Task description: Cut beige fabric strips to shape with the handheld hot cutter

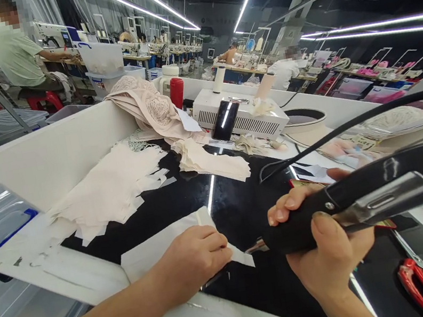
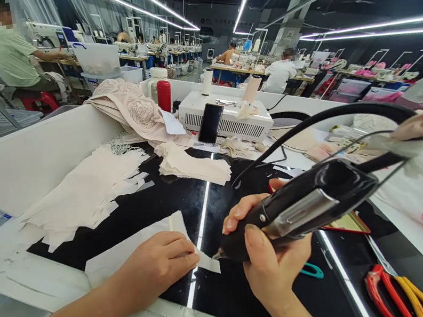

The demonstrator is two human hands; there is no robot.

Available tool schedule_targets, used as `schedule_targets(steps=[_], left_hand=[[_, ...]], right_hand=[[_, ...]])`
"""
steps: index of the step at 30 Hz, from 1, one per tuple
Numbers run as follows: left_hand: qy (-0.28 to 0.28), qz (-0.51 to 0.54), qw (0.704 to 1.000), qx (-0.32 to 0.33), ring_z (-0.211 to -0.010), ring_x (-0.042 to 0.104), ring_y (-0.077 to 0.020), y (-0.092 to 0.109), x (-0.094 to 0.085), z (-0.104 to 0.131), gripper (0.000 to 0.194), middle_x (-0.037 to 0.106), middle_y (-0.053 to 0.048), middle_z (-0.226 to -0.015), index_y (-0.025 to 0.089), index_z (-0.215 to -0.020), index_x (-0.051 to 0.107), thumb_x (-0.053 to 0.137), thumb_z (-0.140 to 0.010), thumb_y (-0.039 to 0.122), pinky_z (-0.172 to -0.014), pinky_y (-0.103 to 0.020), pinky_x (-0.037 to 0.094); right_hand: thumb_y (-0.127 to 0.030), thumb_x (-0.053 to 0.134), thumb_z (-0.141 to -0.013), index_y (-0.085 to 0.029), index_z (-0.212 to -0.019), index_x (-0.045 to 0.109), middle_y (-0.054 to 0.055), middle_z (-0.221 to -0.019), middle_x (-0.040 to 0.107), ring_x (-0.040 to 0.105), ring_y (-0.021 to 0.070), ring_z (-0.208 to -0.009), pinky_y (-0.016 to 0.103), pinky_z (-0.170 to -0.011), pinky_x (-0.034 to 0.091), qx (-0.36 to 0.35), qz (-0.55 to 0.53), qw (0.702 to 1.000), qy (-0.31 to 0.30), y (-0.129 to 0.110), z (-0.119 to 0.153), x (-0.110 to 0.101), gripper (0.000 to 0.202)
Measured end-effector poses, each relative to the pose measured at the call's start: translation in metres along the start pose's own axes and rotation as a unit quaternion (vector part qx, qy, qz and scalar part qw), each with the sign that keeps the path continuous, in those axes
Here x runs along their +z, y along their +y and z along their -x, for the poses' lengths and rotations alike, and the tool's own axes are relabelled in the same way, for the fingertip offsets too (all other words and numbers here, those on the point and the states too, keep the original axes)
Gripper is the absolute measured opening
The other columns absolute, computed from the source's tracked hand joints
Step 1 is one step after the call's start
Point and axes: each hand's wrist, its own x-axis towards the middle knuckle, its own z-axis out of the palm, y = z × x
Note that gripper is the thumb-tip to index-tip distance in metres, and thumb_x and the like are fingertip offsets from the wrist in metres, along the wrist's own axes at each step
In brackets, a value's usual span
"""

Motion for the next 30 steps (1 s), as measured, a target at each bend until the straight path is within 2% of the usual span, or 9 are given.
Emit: schedule_targets(steps=[22, 30], left_hand=[[-0.003, -0.002, 1.000, -0.004, -0.090, 0.067, -0.0182, 0.000, 0.000, 0.000, 0.023, 0.069, -0.004, -0.093, 0.018, -0.100, 0.068, 0.053, -0.102, 0.000, -0.087, -0.031, 0.055], [-0.004, 0.008, 1.000, -0.009, -0.087, 0.066, -0.0171, 0.000, -0.001, -0.001, 0.021, 0.069, -0.003, -0.092, 0.019, -0.109, 0.069, 0.056, -0.104, 0.004, -0.084, -0.029, 0.055]], right_hand=[[-0.028, 0.080, -0.086, -0.029, -0.125, 0.059, -0.005, -0.081, 0.067, 0.063, 0.0146, -0.060, 0.030, -0.055, 0.057, 0.015, -0.001, 1.000, -0.005, -0.001, 0.002, 0.006, 0.045], [-0.033, 0.081, -0.087, -0.030, -0.127, 0.061, -0.005, -0.080, 0.067, 0.062, 0.0148, -0.059, 0.029, -0.052, 0.055, 0.017, -0.030, 0.999, -0.030, -0.005, 0.008, 0.014, 0.045]])
